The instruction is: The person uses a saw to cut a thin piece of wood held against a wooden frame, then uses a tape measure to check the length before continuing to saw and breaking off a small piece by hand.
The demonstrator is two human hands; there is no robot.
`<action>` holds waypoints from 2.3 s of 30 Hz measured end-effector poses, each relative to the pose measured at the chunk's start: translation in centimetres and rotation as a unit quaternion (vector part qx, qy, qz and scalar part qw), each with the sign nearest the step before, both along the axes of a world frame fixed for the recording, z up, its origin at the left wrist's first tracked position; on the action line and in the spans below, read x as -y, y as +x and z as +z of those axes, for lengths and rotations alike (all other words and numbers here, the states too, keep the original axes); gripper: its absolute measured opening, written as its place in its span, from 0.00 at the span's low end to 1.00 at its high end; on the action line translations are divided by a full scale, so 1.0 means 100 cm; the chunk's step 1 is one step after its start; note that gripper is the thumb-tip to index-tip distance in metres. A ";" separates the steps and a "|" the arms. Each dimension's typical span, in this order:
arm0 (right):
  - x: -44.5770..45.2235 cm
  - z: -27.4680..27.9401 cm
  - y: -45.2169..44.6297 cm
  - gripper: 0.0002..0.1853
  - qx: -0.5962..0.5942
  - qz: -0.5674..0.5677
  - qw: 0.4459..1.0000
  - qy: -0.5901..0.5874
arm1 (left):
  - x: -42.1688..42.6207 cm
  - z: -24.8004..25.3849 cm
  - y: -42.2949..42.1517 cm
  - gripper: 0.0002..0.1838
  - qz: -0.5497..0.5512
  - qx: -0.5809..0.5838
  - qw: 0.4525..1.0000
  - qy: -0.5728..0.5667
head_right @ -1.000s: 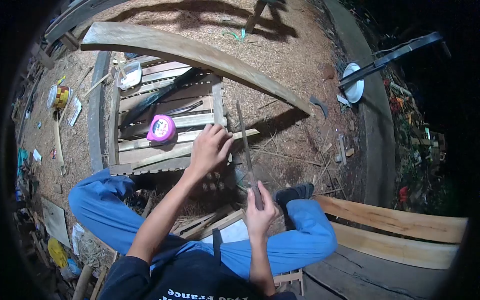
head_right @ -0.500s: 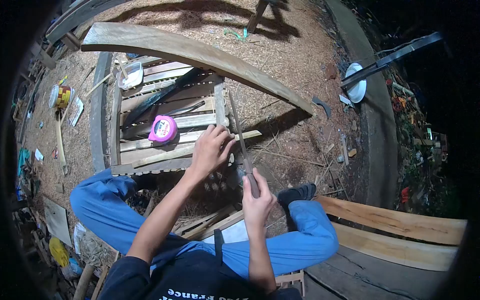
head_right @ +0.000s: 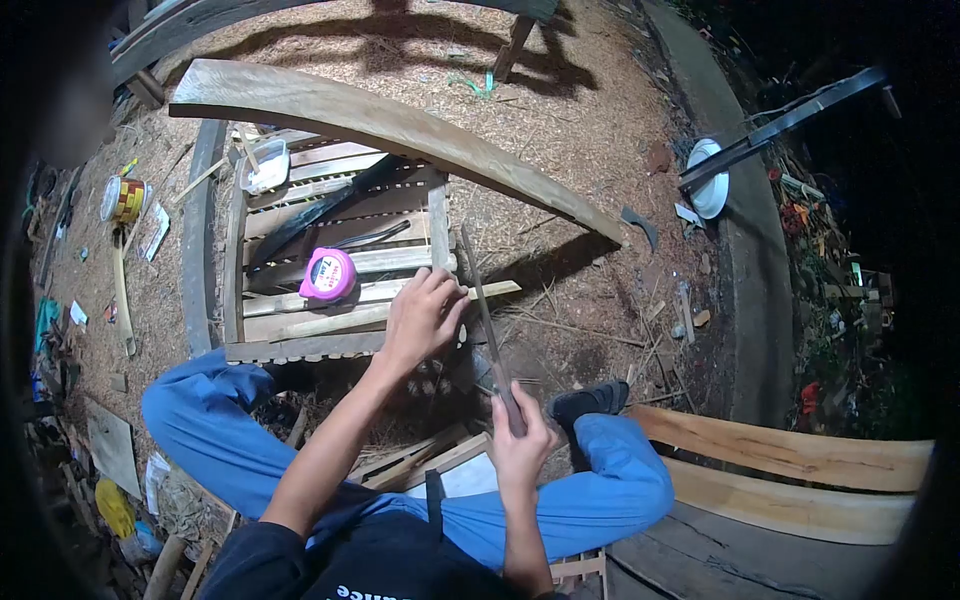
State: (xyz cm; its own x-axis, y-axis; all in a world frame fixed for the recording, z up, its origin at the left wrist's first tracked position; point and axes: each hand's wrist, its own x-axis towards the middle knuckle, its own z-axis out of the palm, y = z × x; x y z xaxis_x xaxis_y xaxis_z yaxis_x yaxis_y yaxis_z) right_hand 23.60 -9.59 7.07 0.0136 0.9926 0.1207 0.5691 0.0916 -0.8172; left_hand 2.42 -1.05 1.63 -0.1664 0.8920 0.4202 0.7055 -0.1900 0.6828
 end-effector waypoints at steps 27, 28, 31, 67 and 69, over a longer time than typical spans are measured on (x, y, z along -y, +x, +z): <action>0.010 -0.001 0.012 0.18 -0.038 -0.021 0.997 -0.058 | 0.000 -0.002 0.002 0.08 -0.001 -0.010 1.000 0.008; 0.015 0.000 0.013 0.18 -0.054 -0.020 0.996 -0.068 | 0.000 -0.004 0.002 0.08 -0.001 -0.007 1.000 -0.004; 0.032 -0.013 0.020 0.18 -0.020 -0.026 0.999 -0.023 | -0.001 -0.001 0.002 0.08 0.006 -0.007 1.000 0.019; -0.006 0.000 -0.012 0.16 0.009 -0.002 1.000 0.020 | 0.004 -0.002 0.006 0.09 -0.011 0.002 1.000 -0.002; -0.010 0.000 -0.012 0.16 0.004 0.004 1.000 0.023 | 0.003 -0.004 0.002 0.09 -0.007 0.002 1.000 0.015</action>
